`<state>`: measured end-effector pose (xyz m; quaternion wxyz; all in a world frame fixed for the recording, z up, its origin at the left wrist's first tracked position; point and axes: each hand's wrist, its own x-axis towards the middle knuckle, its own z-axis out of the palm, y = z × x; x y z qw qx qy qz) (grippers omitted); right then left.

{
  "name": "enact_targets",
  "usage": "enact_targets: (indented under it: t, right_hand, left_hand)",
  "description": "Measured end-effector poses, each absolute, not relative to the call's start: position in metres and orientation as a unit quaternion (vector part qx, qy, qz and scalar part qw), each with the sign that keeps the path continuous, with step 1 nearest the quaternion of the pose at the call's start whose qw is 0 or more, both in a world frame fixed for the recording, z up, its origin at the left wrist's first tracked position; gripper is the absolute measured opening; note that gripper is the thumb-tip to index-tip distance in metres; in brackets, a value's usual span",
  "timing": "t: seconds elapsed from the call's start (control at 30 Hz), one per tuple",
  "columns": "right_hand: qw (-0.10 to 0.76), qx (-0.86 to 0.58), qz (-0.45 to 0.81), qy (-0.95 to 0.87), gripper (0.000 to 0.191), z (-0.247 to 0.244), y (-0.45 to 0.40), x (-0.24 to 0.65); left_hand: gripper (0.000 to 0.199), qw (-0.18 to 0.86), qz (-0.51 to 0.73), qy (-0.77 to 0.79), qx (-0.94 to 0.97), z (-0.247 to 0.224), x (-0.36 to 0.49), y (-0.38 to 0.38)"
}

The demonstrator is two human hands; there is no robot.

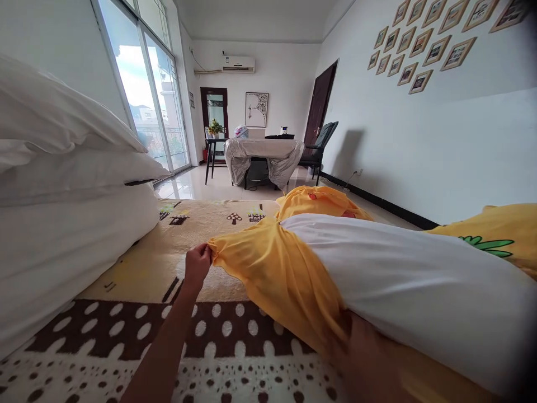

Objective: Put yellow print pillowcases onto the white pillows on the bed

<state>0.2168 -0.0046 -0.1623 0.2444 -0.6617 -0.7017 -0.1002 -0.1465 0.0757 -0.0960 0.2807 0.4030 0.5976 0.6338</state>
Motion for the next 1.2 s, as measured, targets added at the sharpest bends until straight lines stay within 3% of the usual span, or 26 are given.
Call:
enact_targets:
  t: [0.23, 0.47, 0.57, 0.67, 0.87, 1.0, 1.2]
  right_hand:
    - [0.241, -0.589, -0.172, -0.752, 0.026, -0.166, 0.001, 0.232]
    - [0.398, -0.585, 0.055, -0.704, 0.028, -0.158, -0.011, 0.234]
    - [0.432, -0.564, 0.103, -0.696, 0.026, -0.144, -0.016, 0.240]
    - [0.460, -0.564, 0.065, -0.682, 0.023, -0.133, -0.020, 0.238]
    - [0.464, -0.582, 0.065, -0.665, 0.032, -0.139, -0.021, 0.231]
    - [0.457, -0.568, 0.095, -0.677, 0.037, -0.145, -0.015, 0.249]
    - [0.364, -0.569, 0.082, -0.733, 0.040, -0.145, 0.000, 0.280]
  left_hand:
    - [0.055, 0.361, 0.574, 0.590, 0.439, -0.088, -0.150, 0.064]
    - [0.061, 0.375, 0.551, 0.578, 0.471, -0.075, -0.151, 0.053]
    - [0.045, 0.440, 0.543, 0.529, 0.482, -0.072, -0.150, 0.050]
    - [0.021, 0.470, 0.544, 0.511, 0.472, -0.069, -0.149, 0.049]
    - [0.039, 0.474, 0.529, 0.526, 0.467, -0.068, -0.148, 0.048]
    - [0.026, 0.460, 0.506, 0.551, 0.478, -0.070, -0.149, 0.047]
    - [0.028, 0.496, 0.481, 0.526, 0.496, -0.071, -0.156, 0.044]
